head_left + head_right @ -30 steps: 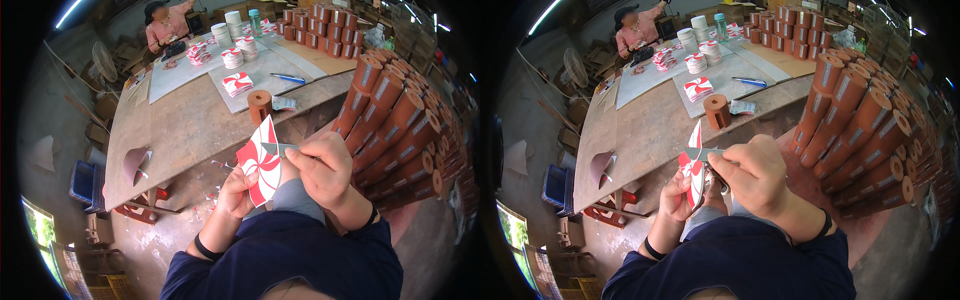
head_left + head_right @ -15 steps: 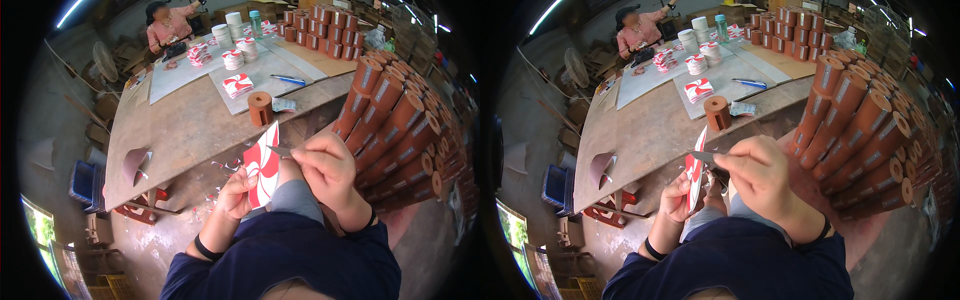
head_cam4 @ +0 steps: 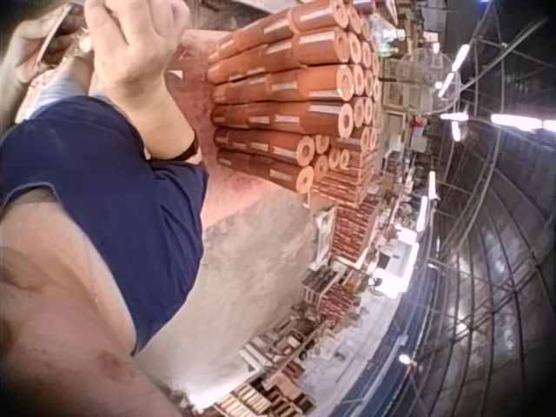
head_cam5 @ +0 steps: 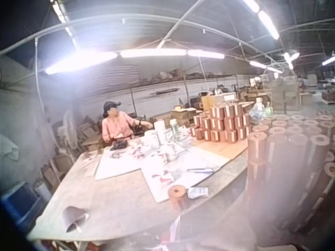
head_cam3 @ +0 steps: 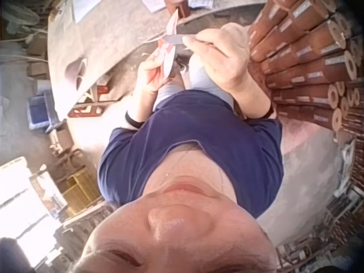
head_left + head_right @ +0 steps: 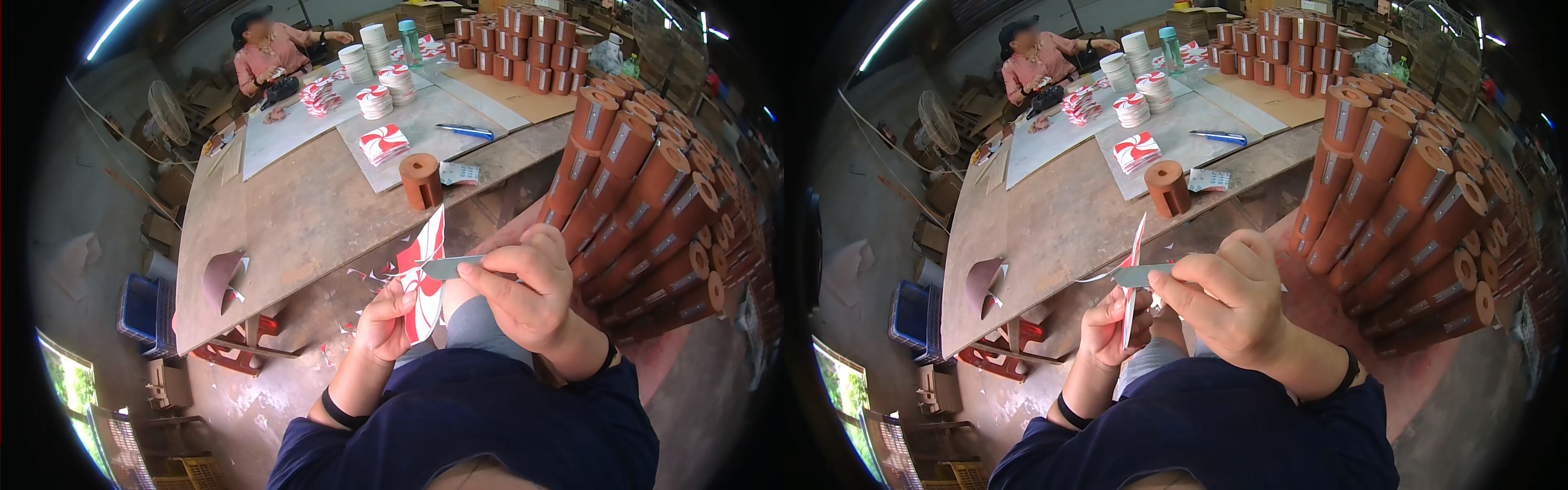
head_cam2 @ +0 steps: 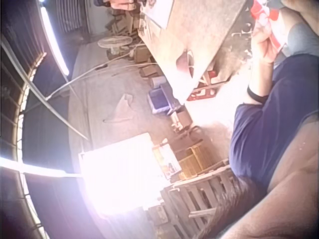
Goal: The worker is sanding the edges of red and white patterned wooden discs in a workshop.
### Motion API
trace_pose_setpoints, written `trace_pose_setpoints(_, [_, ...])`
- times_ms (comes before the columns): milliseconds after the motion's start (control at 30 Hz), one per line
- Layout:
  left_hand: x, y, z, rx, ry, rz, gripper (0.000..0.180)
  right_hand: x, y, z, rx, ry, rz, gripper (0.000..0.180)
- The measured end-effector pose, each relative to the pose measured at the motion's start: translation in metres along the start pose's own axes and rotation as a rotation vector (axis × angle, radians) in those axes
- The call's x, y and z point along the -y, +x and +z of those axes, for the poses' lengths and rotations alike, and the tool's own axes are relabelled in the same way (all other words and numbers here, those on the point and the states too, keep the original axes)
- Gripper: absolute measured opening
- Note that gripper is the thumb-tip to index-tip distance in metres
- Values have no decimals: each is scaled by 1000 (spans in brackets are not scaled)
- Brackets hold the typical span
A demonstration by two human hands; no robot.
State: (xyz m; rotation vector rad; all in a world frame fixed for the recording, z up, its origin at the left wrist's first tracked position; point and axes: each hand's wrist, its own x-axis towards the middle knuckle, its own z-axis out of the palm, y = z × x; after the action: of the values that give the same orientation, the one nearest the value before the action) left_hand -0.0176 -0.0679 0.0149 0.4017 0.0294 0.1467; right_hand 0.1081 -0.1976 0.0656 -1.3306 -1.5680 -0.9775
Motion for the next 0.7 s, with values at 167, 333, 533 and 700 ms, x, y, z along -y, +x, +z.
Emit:
trace_pose_setpoints(167, [0,-1,-3,0,122,11,37,-1,0,2,-3,8,27,23])
trace_pose_setpoints(333, [-1,-1,0,15,76,36,43,-2,0,2,28,78,71,23])
trace_pose_setpoints(533, [-2,-2,-12,49,29,-8,48,-6,-3,3,45,191,126,24])
trace_pose_setpoints(700, [-2,0,-11,-33,30,23,49,-2,-3,-1,40,221,161,22])
